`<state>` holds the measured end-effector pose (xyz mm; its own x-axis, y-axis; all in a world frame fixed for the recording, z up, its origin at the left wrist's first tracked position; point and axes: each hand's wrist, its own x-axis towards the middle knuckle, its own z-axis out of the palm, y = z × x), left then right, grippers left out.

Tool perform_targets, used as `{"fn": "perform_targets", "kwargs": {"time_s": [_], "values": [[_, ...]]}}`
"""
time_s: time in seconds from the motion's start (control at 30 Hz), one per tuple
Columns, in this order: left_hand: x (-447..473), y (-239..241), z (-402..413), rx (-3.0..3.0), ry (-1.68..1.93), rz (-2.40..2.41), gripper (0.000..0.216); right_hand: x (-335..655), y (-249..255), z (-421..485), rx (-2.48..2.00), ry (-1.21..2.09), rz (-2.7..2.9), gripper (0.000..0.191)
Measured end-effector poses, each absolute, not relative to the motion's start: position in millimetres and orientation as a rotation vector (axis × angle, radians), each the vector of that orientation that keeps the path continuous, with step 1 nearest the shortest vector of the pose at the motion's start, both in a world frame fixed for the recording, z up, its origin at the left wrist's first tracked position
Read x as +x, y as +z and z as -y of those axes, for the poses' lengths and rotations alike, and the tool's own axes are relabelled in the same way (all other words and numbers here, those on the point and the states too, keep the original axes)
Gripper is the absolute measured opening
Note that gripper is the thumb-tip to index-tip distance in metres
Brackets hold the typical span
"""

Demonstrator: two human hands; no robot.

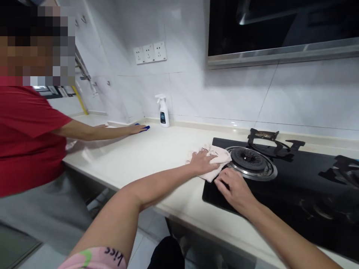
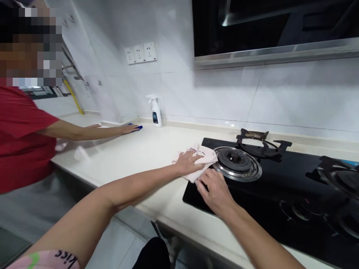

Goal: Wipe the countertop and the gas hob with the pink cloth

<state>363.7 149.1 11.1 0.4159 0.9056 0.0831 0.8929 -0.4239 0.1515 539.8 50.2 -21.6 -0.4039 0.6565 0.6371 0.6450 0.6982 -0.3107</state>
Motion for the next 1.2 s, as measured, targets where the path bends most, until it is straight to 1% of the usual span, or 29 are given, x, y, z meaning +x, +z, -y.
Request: {"fn": "perform_targets", "kwargs": {"time_s": [0.17, 0.27, 0.37, 0.43, 0.53, 0.63, 0.8, 0.93, 1.1, 1.2], "values": [[353.9, 11.9, -84.1, 2.5, 0.219, -1.625, 0.066, 554.8, -7.4, -50.5, -1.04, -0.276, 1.994, 0.033], [344.0, 13.6, -47.0, 2.499, 0.225, -1.592, 0.064, 576.2, -5.5, -37.6, -1.144, -0.345, 2.007, 0.031], [333.0, 14.9, -17.5, 2.537, 0.247, -1.54, 0.061, 613.1, -20.0, -12.5, -1.243, -0.314, 2.126, 0.031], [328.0, 16.1, -4.9, 2.555, 0.247, -1.514, 0.062, 644.5, -36.6, 9.7, -1.337, -0.291, 2.134, 0.034], [325.9, 18.7, 4.0, 2.563, 0.236, -1.5, 0.062, 686.6, -58.2, 43.7, -1.478, -0.262, 2.02, 0.042], [328.1, 19.5, 8.5, 2.556, 0.252, -1.506, 0.062, 705.9, -65.3, 64.4, -1.582, -0.21, 1.879, 0.046], [329.6, 8.2, 27.7, 2.641, 0.397, -1.541, 0.058, 709.5, -65.3, 58.0, -1.672, -0.152, 1.792, 0.05], [321.4, -10.4, 49.0, 2.819, 0.614, -1.558, 0.056, 722.5, -76.4, 47.7, -1.664, -0.122, 1.79, 0.053], [295.9, -31.1, 58.2, 2.964, 0.82, -1.446, 0.051, 732.8, -89.7, 46.8, -1.732, -0.156, 1.832, 0.057], [268.7, -36.7, 55.6, 2.958, 0.843, -1.485, 0.051, 736.1, -93.6, 45.7, -1.73, -0.181, 1.867, 0.055]]}}
